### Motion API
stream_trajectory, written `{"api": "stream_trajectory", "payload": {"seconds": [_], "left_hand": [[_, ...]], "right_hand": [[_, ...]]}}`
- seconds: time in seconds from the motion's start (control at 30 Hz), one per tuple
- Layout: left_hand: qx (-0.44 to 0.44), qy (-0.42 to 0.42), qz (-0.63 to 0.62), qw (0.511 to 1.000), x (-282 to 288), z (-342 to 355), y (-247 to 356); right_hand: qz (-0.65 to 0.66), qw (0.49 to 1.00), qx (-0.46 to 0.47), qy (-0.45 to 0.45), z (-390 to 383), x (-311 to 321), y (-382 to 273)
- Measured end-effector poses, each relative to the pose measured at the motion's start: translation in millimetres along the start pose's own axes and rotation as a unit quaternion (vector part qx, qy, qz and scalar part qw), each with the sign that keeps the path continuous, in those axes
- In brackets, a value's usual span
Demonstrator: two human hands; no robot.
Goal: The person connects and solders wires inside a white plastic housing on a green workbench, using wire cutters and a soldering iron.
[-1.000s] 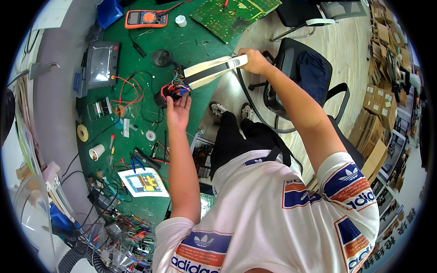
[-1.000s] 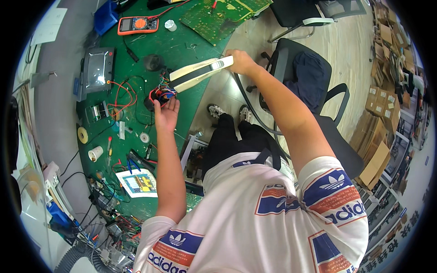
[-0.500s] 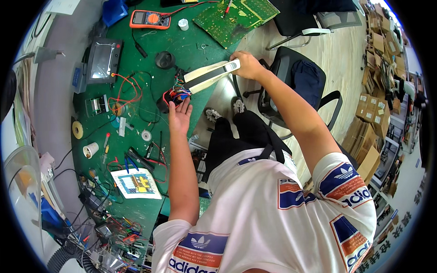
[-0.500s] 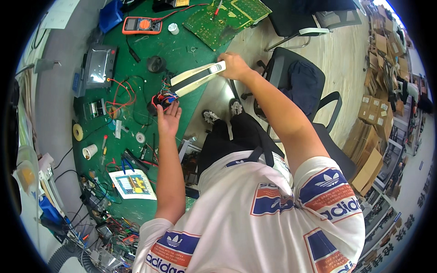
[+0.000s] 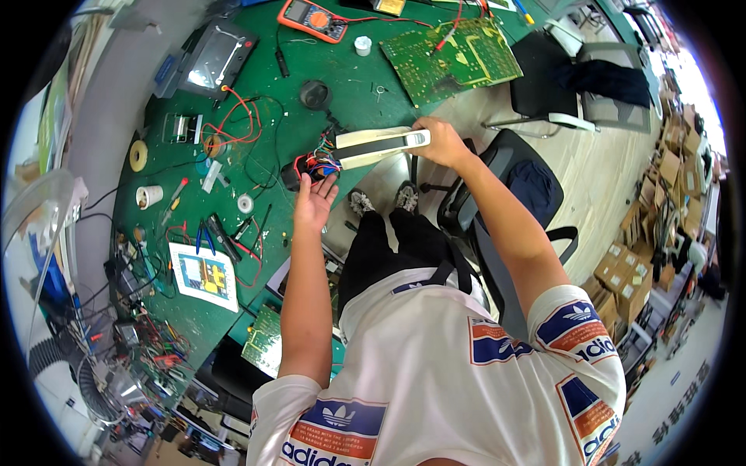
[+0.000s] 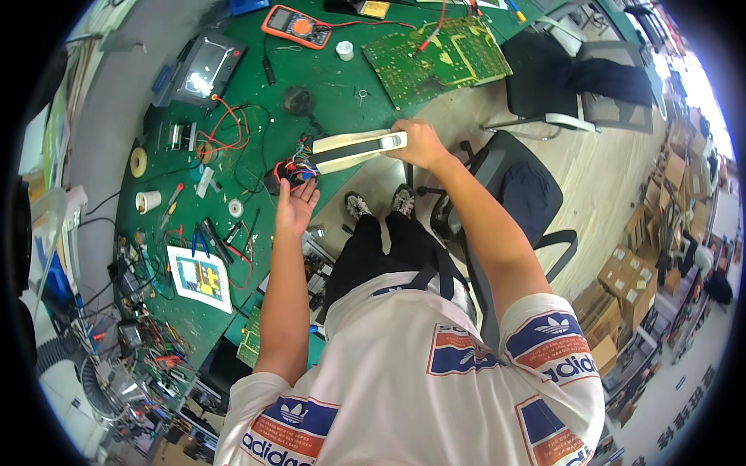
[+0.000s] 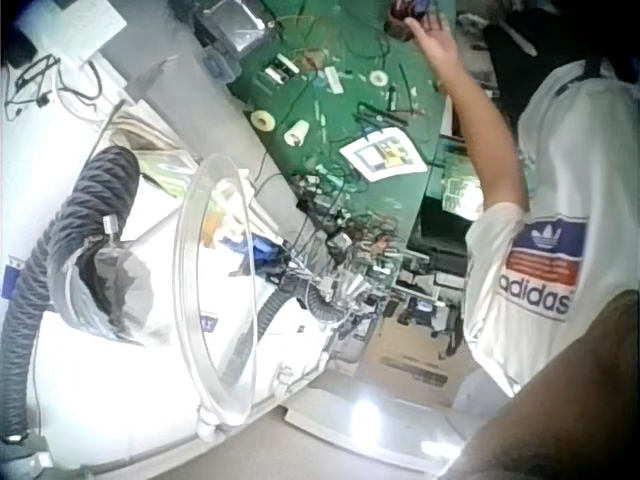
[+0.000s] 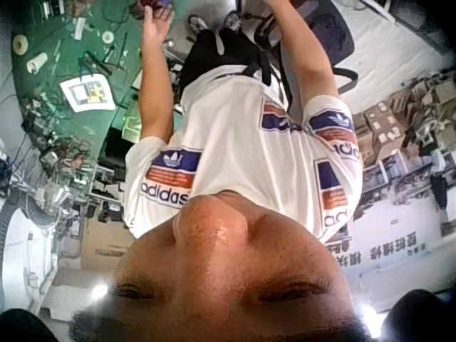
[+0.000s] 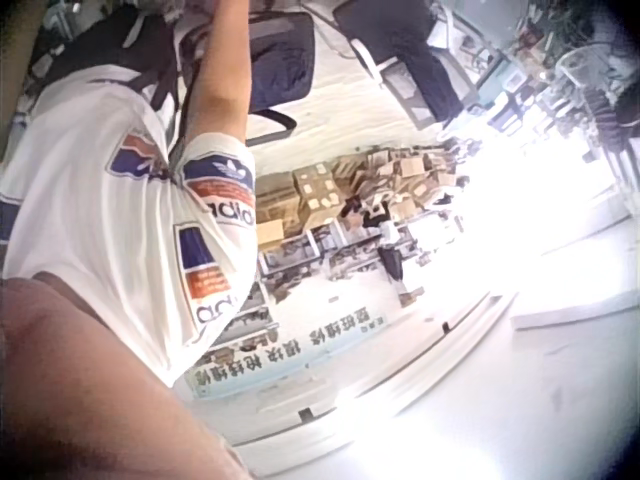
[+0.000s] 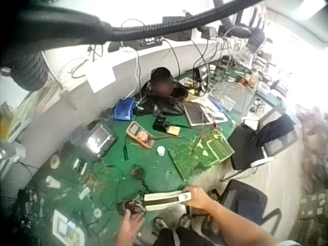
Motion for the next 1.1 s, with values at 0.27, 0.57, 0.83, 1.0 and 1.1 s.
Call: {"api": "stream_trajectory", "payload": {"seconds": [0.27, 0.57, 0.83, 1.0, 1.1], "left_hand": [[-0.021, 0.019, -0.035, 0.999, -7.4, -2.4, 1.6], [-0.048, 0.012, 0.004, 0.999, -2.9, -12.3, 6.7], [-0.114, 0.077, 0.245, 0.96, 0.6, -54.7, 37.9], [-0.296, 0.099, 0.444, 0.84, -37.2, -81.3, 71.1], [-0.393, 0.171, 0.584, 0.689, -63.1, -107.5, 98.1]], "right_hand": [[-0.024, 0.996, 0.037, -0.082, 5.1, 2.5, -44.2], [-0.037, 0.999, 0.009, 0.037, 2.6, 4.7, -25.6], [-0.07, 0.995, -0.02, 0.074, -1.6, 3.2, -17.5], [-0.087, 0.993, -0.028, 0.079, -0.1, 2.3, -19.5], [-0.098, 0.992, -0.042, 0.069, -0.9, 1.9, -14.9]]}}
Point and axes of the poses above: each hand's wrist, its own z-axis towards the middle knuckle, its own x-axis out of the back of the hand, y = z × x, the point moved 10 cm from there along z, towards the middle knuckle, and after that the axes turned 4 degrees about -z, right-handed, at the moved point
